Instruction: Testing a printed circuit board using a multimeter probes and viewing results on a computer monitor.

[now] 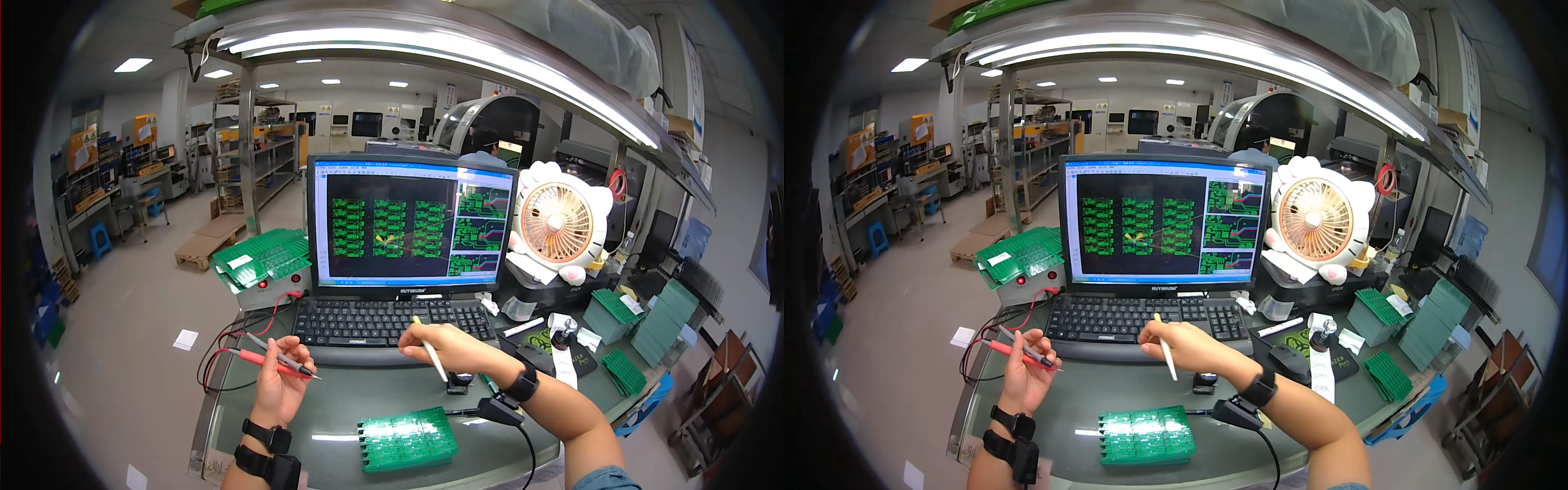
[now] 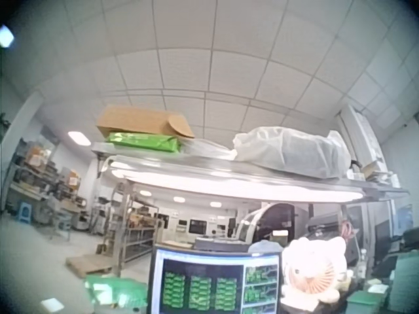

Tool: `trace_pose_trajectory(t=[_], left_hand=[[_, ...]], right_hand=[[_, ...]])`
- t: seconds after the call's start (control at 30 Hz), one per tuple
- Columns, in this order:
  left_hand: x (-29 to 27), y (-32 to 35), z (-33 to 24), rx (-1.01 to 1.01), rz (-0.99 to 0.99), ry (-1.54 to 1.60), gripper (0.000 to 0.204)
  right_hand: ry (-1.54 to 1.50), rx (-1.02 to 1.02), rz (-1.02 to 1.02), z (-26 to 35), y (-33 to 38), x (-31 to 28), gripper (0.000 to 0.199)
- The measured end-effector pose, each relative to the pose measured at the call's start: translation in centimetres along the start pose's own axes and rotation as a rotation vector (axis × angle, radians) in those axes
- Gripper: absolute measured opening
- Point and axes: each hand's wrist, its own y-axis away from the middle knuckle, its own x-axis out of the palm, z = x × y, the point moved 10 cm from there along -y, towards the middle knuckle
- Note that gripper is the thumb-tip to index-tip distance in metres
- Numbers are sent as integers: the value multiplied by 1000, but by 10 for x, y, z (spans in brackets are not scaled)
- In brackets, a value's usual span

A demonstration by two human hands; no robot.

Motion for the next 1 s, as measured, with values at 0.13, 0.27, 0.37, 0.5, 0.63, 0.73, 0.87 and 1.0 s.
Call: trace_pose_trajectory(t=[0.13, 0.27, 0.37, 0.5, 0.63, 0.73, 0.87, 1.0], left_hand=[[-7, -1, 1, -4, -94, -10, 38], [4, -3, -2, 46, 69, -19, 39], [6, -3, 1, 29, 65, -30, 24], [6, 4, 2, 7, 31, -33, 19], [-7, 9, -4, 30, -61, 83, 20], [-16, 3, -8, 30, -38, 359, 20], [-6, -4, -12, 2, 33, 513, 22], [-18, -4, -11, 12, -61, 528, 26]], right_hand=[[117, 29, -25, -26, -21, 14, 20], [149, -66, 6, -30, -32, 28, 14], [223, -119, 14, -26, -35, 40, 14], [357, -97, 51, -28, -35, 56, 14], [270, -135, -9, -16, -43, 53, 16], [273, -135, -48, -14, -46, 48, 19], [306, -141, -45, -22, -41, 46, 24], [245, -29, 25, -25, -39, 49, 25]])
